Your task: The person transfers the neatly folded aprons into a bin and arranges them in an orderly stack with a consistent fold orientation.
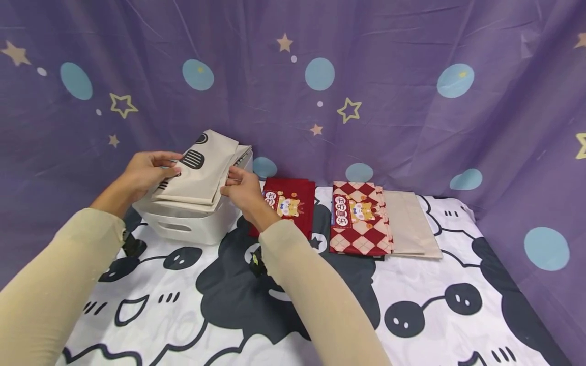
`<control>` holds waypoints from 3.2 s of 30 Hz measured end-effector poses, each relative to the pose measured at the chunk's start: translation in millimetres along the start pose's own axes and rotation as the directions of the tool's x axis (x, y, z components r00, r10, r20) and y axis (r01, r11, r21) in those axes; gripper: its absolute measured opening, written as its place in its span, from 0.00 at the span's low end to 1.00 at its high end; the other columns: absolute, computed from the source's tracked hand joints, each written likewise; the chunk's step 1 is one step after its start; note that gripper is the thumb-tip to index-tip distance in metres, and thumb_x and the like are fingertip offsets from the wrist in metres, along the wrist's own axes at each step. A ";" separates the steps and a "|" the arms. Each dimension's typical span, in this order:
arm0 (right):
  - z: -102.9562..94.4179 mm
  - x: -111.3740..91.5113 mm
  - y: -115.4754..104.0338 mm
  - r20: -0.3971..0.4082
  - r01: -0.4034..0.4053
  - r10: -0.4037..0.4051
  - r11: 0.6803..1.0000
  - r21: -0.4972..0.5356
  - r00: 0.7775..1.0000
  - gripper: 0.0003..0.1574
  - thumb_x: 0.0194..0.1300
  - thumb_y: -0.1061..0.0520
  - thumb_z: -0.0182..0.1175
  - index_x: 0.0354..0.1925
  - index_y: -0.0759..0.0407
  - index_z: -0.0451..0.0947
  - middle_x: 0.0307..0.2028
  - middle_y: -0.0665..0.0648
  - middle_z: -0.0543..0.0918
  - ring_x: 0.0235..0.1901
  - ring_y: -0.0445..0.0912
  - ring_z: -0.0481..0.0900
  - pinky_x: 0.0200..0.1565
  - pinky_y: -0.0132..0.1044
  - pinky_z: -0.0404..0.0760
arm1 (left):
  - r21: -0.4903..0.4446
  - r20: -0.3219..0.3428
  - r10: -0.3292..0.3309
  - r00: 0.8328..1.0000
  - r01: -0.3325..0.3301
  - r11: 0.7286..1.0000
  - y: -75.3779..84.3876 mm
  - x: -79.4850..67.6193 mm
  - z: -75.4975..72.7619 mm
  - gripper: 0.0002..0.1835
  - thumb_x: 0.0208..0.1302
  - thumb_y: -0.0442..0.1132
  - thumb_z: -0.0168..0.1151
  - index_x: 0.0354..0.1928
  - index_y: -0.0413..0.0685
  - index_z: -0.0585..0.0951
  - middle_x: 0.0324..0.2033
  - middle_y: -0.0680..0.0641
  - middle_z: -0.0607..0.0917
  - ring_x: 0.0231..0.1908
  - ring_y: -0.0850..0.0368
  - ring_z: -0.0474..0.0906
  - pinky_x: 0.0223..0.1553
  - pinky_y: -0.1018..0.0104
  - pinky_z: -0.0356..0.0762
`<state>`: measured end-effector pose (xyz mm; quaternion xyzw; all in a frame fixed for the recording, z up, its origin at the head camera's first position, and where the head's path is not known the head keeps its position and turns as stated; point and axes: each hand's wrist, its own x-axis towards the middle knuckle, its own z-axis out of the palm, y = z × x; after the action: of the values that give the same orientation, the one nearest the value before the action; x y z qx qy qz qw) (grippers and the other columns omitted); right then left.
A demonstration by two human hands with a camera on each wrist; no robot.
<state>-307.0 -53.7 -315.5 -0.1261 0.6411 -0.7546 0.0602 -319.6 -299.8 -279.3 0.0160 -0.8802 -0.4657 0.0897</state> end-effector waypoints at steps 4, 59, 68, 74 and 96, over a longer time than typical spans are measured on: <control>0.1 -0.5 -0.4 0.001 -0.001 0.001 1.000 -0.017 1.000 0.39 0.63 0.79 0.59 0.72 0.70 0.66 0.62 0.68 0.78 0.61 0.56 0.78 0.59 0.43 0.80 | 0.006 0.006 0.005 1.000 -0.005 1.000 -2.5 1.1 1.5 0.23 0.68 0.34 0.68 0.64 0.42 0.80 0.40 0.53 0.82 0.40 0.63 0.77 0.36 0.77 0.76; -70.2 -6.8 -13.0 -0.120 0.184 -0.214 0.958 -0.222 0.969 0.32 0.63 0.76 0.60 0.65 0.68 0.75 0.55 0.67 0.82 0.55 0.59 0.80 0.54 0.39 0.82 | 0.025 0.157 0.168 0.973 -0.174 0.984 37.0 -9.0 59.3 0.20 0.73 0.32 0.60 0.64 0.37 0.78 0.56 0.34 0.82 0.52 0.41 0.82 0.40 0.68 0.81; -92.9 -8.6 -8.3 -0.169 0.176 -0.222 0.953 -0.247 0.960 0.30 0.64 0.76 0.59 0.64 0.67 0.76 0.54 0.68 0.82 0.54 0.59 0.80 0.54 0.40 0.82 | 0.014 0.149 0.250 0.957 -0.255 0.967 60.2 -16.9 86.7 0.18 0.72 0.31 0.60 0.61 0.40 0.80 0.54 0.37 0.85 0.50 0.44 0.83 0.43 0.63 0.82; -111.0 -10.5 -4.4 -0.198 0.158 -0.213 0.952 -0.263 0.957 0.31 0.64 0.75 0.59 0.65 0.67 0.75 0.55 0.68 0.82 0.52 0.56 0.80 0.51 0.37 0.83 | -0.041 0.178 0.248 0.952 -0.245 0.969 68.9 -18.0 105.9 0.19 0.72 0.31 0.61 0.63 0.41 0.80 0.56 0.39 0.84 0.51 0.45 0.83 0.47 0.58 0.83; -166.4 -18.9 6.6 -0.307 0.005 -0.091 0.962 -0.273 0.947 0.27 0.69 0.69 0.59 0.66 0.65 0.74 0.58 0.68 0.78 0.52 0.52 0.79 0.54 0.48 0.82 | -0.290 0.233 0.127 0.964 -0.056 0.956 74.0 -25.6 175.4 0.19 0.75 0.34 0.58 0.64 0.39 0.78 0.53 0.39 0.81 0.50 0.45 0.81 0.49 0.51 0.84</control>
<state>-333.8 108.5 -348.5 -0.0262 0.7355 -0.6723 -0.0795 -320.7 -111.8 -318.5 -0.0964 -0.8094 -0.5793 0.0014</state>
